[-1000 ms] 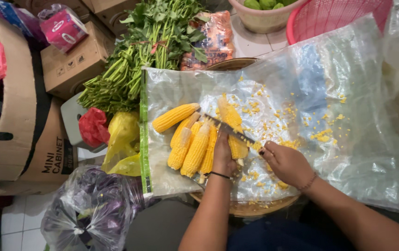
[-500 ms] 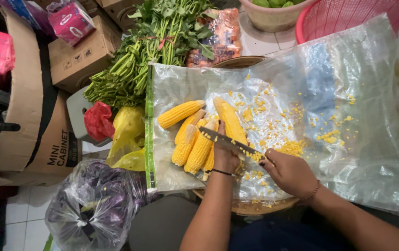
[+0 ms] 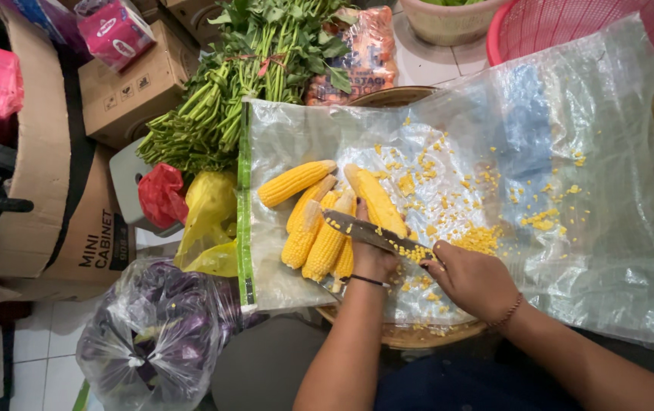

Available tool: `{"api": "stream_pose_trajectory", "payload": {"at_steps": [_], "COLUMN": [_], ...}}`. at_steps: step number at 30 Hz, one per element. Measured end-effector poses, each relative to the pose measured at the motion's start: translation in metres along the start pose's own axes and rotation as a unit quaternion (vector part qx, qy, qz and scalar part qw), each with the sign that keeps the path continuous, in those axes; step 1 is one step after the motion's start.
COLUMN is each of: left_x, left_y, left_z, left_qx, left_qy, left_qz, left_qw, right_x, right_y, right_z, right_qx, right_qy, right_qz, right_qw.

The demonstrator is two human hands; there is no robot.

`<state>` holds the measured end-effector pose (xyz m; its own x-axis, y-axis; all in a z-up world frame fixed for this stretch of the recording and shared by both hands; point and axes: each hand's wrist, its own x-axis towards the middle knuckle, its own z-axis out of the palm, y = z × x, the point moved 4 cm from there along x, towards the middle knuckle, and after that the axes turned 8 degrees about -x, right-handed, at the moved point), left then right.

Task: The person uses a knife to cut kernels off several corn cobs onto a plastic sheet. They then gather the loose kernels and transfer them into a green plastic bag.

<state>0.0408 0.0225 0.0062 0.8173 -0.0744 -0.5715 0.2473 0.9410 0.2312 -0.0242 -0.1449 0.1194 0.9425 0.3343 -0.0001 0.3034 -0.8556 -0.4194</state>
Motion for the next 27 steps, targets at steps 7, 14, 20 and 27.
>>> {"api": "stream_pose_trajectory", "payload": {"at_steps": [7, 14, 20, 27], "left_x": [0.001, 0.006, 0.005, 0.012], "left_y": [-0.02, -0.011, -0.04, -0.028], "left_z": [-0.004, -0.008, -0.013, -0.016], "left_qx": [0.022, 0.038, 0.039, 0.05], "left_qy": [-0.02, -0.007, -0.033, -0.024], "left_qz": [0.005, 0.005, -0.013, -0.018], "left_qw": [1.0, 0.999, 0.999, 0.998], "right_x": [0.009, 0.007, 0.015, 0.013], "right_y": [0.006, 0.013, 0.023, 0.027], "right_z": [-0.004, -0.002, -0.001, 0.002], "right_qx": [0.019, 0.024, 0.019, 0.009], "right_qy": [-0.003, -0.033, -0.006, -0.011], "right_qz": [0.026, 0.05, 0.053, 0.071], "right_qw": [0.999, 0.998, 0.998, 0.997]}}
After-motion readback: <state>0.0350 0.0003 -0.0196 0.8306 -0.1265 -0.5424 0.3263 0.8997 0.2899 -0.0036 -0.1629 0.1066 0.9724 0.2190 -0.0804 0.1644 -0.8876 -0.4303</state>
